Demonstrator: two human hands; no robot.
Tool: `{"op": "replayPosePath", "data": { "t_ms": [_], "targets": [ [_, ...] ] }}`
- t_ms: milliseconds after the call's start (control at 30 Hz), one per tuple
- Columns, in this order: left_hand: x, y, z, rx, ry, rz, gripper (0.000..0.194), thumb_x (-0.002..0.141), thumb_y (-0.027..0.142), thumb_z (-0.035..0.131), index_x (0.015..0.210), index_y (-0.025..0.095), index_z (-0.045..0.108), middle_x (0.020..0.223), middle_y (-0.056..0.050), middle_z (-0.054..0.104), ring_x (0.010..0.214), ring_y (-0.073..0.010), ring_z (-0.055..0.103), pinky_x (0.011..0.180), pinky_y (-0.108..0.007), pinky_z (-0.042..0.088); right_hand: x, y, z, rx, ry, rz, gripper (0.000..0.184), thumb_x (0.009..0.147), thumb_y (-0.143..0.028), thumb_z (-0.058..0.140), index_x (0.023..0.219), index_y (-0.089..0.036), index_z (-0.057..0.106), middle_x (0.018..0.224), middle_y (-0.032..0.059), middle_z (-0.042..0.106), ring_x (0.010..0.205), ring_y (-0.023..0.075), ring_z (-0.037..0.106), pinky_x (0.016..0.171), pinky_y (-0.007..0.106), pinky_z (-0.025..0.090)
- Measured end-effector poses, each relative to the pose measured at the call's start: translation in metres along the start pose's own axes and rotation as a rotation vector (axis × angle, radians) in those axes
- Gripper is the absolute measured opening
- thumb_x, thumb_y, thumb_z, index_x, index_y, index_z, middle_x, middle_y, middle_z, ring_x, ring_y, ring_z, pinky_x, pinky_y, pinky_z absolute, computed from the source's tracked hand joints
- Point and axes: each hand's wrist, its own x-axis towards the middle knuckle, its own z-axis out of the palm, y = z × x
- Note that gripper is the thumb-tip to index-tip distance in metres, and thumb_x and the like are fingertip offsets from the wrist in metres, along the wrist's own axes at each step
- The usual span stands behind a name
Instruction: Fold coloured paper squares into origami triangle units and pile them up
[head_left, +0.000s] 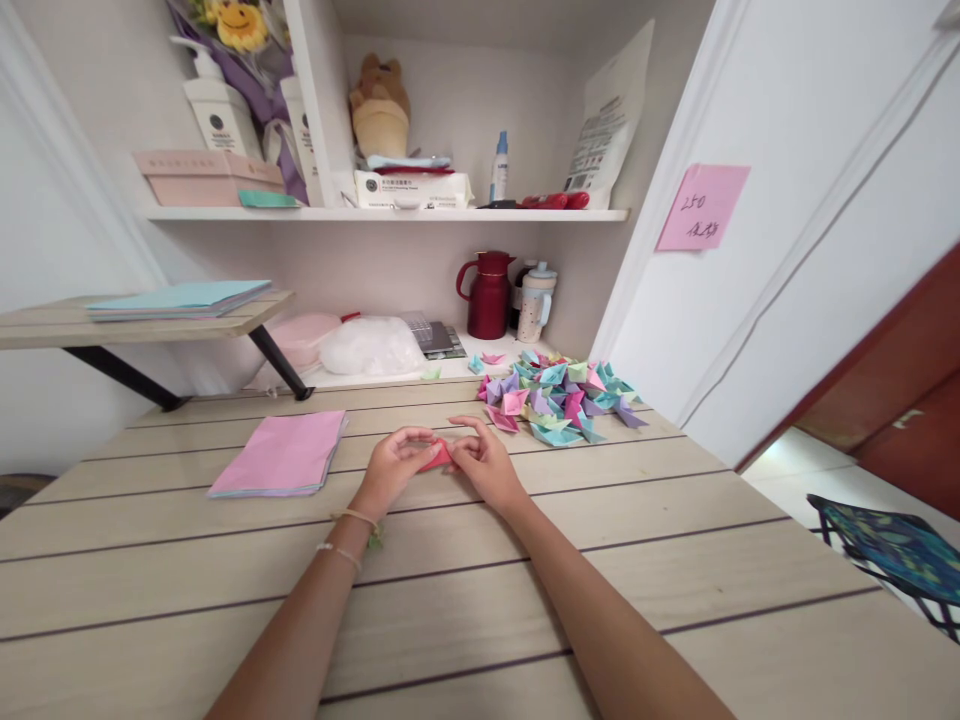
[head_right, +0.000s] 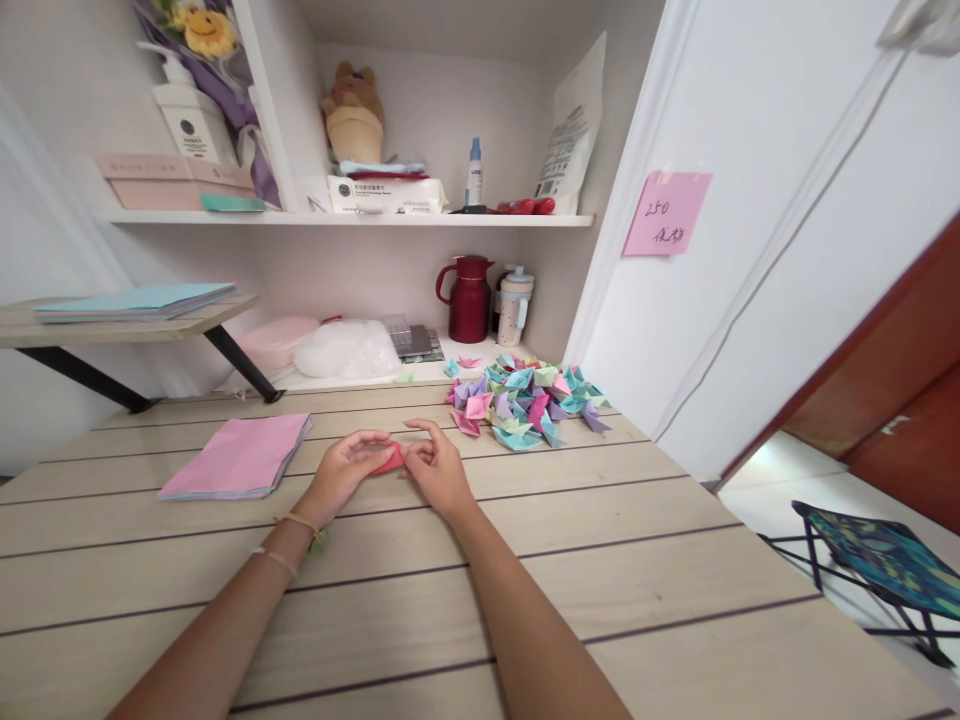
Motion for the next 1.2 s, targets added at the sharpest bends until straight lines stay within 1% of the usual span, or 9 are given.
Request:
{"op": "replayPosePath", "data": {
  "t_ms": [233, 400, 533, 600, 700, 867, 967, 1067, 1200],
  "targets": [
    [-0.0002, 0.0001, -0.0022, -0.059, 0.073, -0.017, 0.028, 0.060, 0.031, 0.072, 0.079, 0.012, 0.066, 0.081, -0.007, 0.070, 0.080, -0.0195, 0.064, 0.080, -0.032, 0.049, -0.0025, -0.0045, 0.0024, -0.225, 0.030, -0.090, 0.030, 0.068, -0.037, 0.066, 0.092, -0.020, 0.068, 0.089, 0.0064, 0.069, 0.078, 0.0209, 0.063, 0.073, 0.034, 0.050],
    [-0.0034, 0.0043, 0.0001, -0.083, -0.027, -0.036, 0.035, 0.058, 0.027, 0.074, 0.088, 0.012, 0.066, 0.087, -0.009, 0.070, 0.084, -0.0205, 0.064, 0.084, -0.034, 0.048, -0.0023, -0.0031, 0.0020, -0.238, 0.036, -0.049, 0.028, 0.076, -0.042, 0.056, 0.087, -0.020, 0.070, 0.083, 0.0044, 0.070, 0.076, 0.0212, 0.064, 0.070, 0.033, 0.050],
    [-0.0027, 0.0022, 0.0027, -0.065, -0.007, -0.028, 0.039, 0.057, 0.027, 0.074, 0.092, 0.012, 0.065, 0.091, -0.010, 0.070, 0.086, -0.0210, 0.064, 0.084, -0.035, 0.048, -0.0010, 0.0007, 0.0015, -0.245, 0.036, -0.006, 0.034, 0.079, -0.046, 0.050, 0.078, -0.019, 0.070, 0.066, 0.0029, 0.068, 0.063, 0.0211, 0.065, 0.061, 0.032, 0.050],
    [-0.0018, 0.0001, 0.0030, -0.043, -0.020, -0.019, 0.038, 0.059, 0.029, 0.072, 0.092, 0.012, 0.065, 0.094, -0.010, 0.069, 0.088, -0.0213, 0.063, 0.084, -0.034, 0.047, -0.0007, 0.0014, 0.0017, -0.222, 0.045, -0.002, 0.034, 0.079, -0.046, 0.050, 0.078, -0.019, 0.070, 0.067, 0.0032, 0.068, 0.063, 0.0218, 0.065, 0.060, 0.032, 0.050],
    [-0.0004, -0.0025, 0.0021, -0.001, -0.032, 0.006, 0.032, 0.061, 0.031, 0.071, 0.087, 0.013, 0.067, 0.089, -0.008, 0.070, 0.084, -0.0209, 0.064, 0.081, -0.032, 0.048, -0.0011, 0.0002, 0.0022, -0.153, 0.013, 0.017, 0.032, 0.078, -0.045, 0.051, 0.082, -0.020, 0.069, 0.075, 0.0034, 0.069, 0.066, 0.0220, 0.065, 0.061, 0.032, 0.051],
    [0.0010, -0.0024, -0.0005, 0.007, 0.055, 0.032, 0.023, 0.060, 0.032, 0.071, 0.073, 0.014, 0.065, 0.073, -0.004, 0.070, 0.071, -0.0170, 0.064, 0.073, -0.028, 0.049, -0.0025, -0.0058, 0.0018, -0.232, -0.052, -0.036, 0.030, 0.080, -0.037, 0.048, 0.068, -0.018, 0.067, 0.062, 0.0000, 0.064, 0.063, 0.0172, 0.060, 0.060, 0.026, 0.046],
    [0.0005, -0.0005, -0.0013, -0.007, 0.076, 0.032, 0.023, 0.061, 0.034, 0.070, 0.072, 0.014, 0.066, 0.073, -0.004, 0.069, 0.070, -0.0167, 0.064, 0.074, -0.030, 0.049, -0.0025, -0.0066, 0.0018, -0.204, -0.076, -0.042, 0.020, 0.076, -0.029, 0.051, 0.080, -0.018, 0.068, 0.069, 0.0000, 0.065, 0.063, 0.0148, 0.058, 0.060, 0.024, 0.044],
    [-0.0003, 0.0004, -0.0010, 0.024, 0.038, 0.033, 0.023, 0.061, 0.034, 0.070, 0.072, 0.014, 0.067, 0.076, -0.005, 0.070, 0.073, -0.0184, 0.063, 0.076, -0.032, 0.049, -0.0021, -0.0044, 0.0025, -0.176, -0.053, -0.002, 0.027, 0.071, -0.023, 0.054, 0.095, -0.018, 0.064, 0.064, -0.0010, 0.063, 0.055, 0.0126, 0.054, 0.053, 0.022, 0.042],
    [-0.0009, -0.0001, 0.0004, 0.034, -0.020, 0.029, 0.024, 0.060, 0.032, 0.071, 0.076, 0.014, 0.068, 0.082, -0.007, 0.070, 0.080, -0.0203, 0.064, 0.080, -0.033, 0.048, -0.0014, -0.0008, 0.0028, -0.234, 0.007, -0.042, 0.026, 0.070, -0.022, 0.055, 0.093, -0.017, 0.065, 0.060, -0.0011, 0.062, 0.052, 0.0123, 0.053, 0.051, 0.022, 0.042]
  ]
}}
